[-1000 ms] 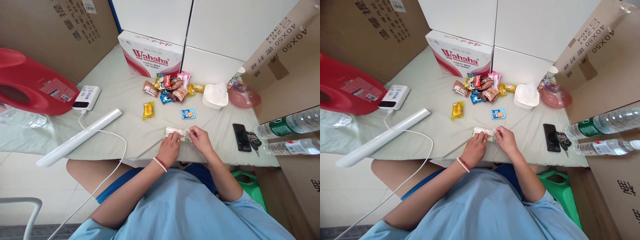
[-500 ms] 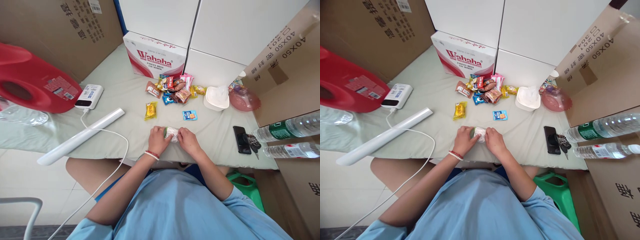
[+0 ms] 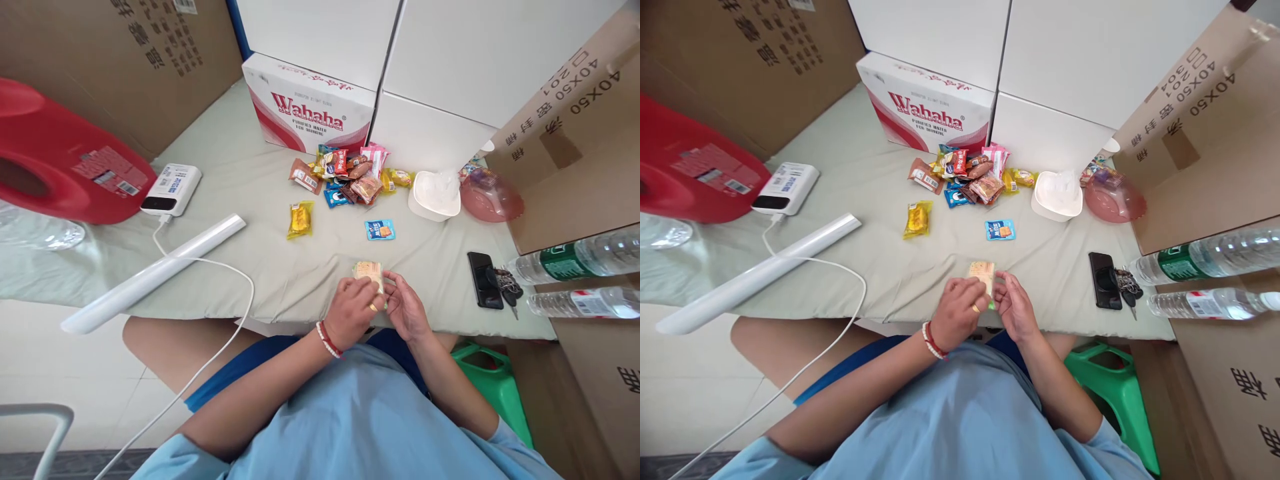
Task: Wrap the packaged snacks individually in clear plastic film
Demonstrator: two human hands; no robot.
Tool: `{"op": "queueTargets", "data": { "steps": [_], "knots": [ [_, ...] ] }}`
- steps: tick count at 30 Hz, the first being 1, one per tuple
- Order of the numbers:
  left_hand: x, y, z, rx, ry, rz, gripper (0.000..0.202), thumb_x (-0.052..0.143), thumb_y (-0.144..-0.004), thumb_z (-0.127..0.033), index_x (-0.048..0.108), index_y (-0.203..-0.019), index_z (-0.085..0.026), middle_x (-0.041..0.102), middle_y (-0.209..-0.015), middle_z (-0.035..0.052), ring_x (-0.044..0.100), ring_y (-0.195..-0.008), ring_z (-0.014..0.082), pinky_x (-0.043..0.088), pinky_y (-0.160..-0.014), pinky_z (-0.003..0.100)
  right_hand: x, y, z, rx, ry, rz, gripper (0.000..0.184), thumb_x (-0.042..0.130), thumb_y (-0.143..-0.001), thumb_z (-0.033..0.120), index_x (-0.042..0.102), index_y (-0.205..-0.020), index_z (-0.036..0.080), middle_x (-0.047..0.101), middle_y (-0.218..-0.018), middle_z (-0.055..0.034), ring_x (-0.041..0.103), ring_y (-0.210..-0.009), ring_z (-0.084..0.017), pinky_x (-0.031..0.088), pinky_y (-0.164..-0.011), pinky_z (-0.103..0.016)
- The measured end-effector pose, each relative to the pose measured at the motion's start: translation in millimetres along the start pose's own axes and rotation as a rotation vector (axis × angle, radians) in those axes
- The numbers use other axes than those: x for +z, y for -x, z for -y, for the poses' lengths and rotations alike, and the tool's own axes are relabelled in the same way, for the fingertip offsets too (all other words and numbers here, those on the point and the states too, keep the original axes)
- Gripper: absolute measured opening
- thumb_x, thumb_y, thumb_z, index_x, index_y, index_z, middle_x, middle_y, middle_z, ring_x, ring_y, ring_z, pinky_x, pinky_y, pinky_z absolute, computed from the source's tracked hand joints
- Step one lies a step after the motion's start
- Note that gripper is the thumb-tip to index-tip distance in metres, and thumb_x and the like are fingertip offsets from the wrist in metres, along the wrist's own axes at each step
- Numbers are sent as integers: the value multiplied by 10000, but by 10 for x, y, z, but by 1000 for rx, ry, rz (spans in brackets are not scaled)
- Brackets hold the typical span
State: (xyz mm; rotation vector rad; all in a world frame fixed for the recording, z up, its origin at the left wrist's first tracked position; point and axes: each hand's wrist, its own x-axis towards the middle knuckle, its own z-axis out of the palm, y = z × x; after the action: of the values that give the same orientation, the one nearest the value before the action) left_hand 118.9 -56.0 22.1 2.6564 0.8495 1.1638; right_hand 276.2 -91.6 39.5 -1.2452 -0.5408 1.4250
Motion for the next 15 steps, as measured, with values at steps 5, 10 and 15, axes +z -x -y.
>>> {"op": "queueTargets", "data": {
  "steps": [5,10,15],
  "knots": [
    [116,54,-121,304,94,240,156,590,-940,-149,660,-1071,-195,733,-1138,73,622,-1185,217,440,-965,368,-155,43,-85,148,17,2,543,908,-709,479,644,-1117,236,733,-817,1,666,-698,-173,519,-674,-286],
    [-123,160,156,147,131,226,369,534,-902,-74,627,-1232,-210,678,-1264,132,576,-1277,263,467,-1086,447,-595,-257,265,-151,126,-189,514,859,-747,454,629,-1157,244,737,-858,-11,669,-748,-180,543,-732,-306],
    [-412,485,697,-150,-176,155,224,550,-977,-201,607,-1189,-156,655,-1141,177,653,-1087,331,554,-925,496,-1755,-1147,1606,-705,440,-695,471,710,-809,322,561,-1250,246,721,-1058,-36,679,-920,-189,559,-827,-338]
  ]
}}
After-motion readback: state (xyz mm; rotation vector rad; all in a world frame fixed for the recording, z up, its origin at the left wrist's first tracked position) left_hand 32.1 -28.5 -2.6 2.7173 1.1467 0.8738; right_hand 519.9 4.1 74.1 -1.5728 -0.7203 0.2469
